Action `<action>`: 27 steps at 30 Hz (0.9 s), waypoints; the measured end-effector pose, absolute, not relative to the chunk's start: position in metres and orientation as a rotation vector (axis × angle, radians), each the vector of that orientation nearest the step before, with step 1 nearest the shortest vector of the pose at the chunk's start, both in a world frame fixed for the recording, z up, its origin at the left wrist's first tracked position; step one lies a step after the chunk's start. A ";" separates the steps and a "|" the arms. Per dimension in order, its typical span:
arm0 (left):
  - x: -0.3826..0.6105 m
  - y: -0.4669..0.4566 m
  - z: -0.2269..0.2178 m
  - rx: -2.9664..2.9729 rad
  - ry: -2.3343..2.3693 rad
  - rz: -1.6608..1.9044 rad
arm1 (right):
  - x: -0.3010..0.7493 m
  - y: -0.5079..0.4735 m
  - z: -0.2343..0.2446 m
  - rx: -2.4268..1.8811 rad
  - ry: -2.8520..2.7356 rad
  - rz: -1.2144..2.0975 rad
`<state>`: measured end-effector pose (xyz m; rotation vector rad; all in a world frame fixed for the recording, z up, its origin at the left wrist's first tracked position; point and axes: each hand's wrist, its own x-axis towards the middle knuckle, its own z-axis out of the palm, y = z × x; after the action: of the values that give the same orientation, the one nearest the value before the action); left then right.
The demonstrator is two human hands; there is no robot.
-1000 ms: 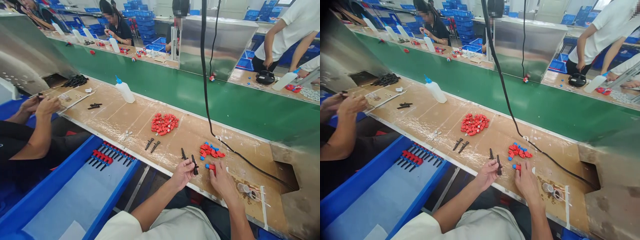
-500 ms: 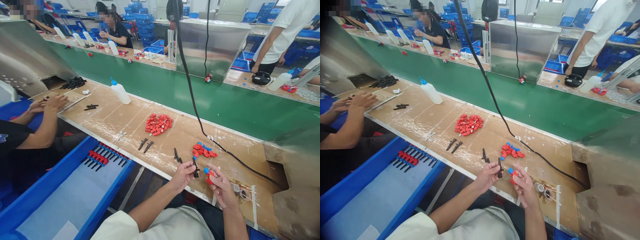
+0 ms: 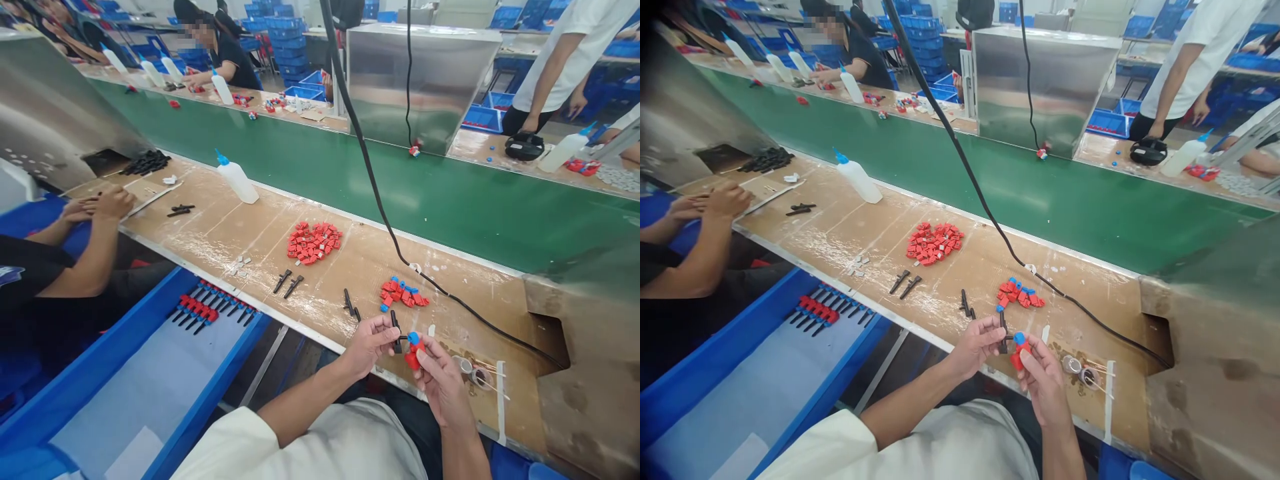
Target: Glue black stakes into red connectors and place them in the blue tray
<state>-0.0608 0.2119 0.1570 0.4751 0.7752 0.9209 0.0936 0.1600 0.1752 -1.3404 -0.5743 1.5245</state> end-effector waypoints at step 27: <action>-0.073 0.212 0.160 0.577 0.772 0.943 | 0.085 0.147 0.155 -1.441 -0.946 1.279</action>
<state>-0.0726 0.2122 0.1600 0.5766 0.7717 0.9426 0.0845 0.1472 0.1553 -1.4413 -0.9460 1.2791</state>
